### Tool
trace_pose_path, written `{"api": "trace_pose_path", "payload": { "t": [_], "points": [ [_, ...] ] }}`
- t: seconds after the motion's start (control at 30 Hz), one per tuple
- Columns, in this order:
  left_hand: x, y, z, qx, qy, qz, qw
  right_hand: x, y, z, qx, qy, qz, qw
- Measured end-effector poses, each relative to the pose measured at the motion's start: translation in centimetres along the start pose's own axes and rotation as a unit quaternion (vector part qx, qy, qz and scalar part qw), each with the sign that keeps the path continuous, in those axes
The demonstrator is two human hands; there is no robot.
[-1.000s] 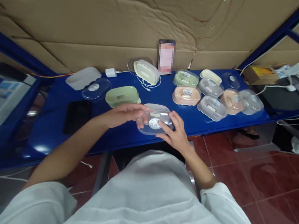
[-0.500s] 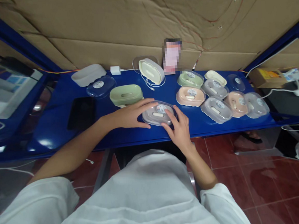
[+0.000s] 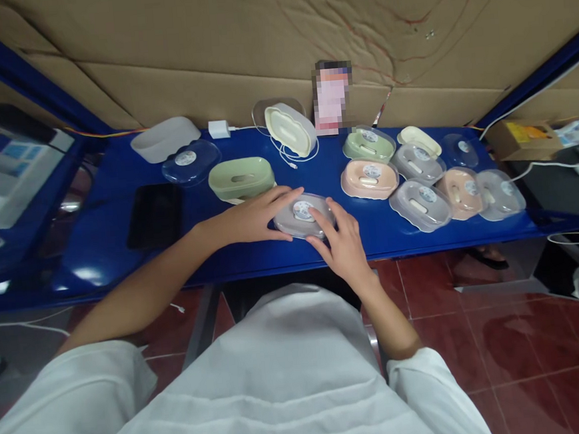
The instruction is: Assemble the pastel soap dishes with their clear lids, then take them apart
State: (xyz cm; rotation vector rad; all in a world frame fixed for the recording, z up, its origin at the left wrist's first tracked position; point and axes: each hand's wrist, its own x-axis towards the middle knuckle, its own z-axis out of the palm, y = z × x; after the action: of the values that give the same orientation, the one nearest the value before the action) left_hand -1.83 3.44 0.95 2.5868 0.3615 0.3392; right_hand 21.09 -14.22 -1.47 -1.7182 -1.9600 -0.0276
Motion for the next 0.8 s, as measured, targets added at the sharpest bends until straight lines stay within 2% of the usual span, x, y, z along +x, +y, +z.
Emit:
{"api": "trace_pose_path", "payload": {
  "t": [0.27, 0.57, 0.7, 0.8],
  "points": [
    [0.1, 0.1, 0.1, -0.014, -0.008, -0.024, 1.000, 0.0, 0.0, 0.3, -0.016, 0.014, -0.004, 1.000],
    [0.0, -0.5, 0.6, -0.029, 0.012, -0.005, 1.000, 0.2, 0.2, 0.1, -0.016, 0.016, -0.030, 0.999],
    [0.2, 0.1, 0.6, -0.066, 0.023, 0.003, 0.998, 0.1, 0.9, -0.1, -0.004, 0.052, -0.032, 0.998],
    [0.4, 1.2, -0.1, -0.068, 0.076, 0.025, 0.994, 0.5, 2.6, -1.6, -0.017, 0.127, -0.014, 0.992]
  ]
}}
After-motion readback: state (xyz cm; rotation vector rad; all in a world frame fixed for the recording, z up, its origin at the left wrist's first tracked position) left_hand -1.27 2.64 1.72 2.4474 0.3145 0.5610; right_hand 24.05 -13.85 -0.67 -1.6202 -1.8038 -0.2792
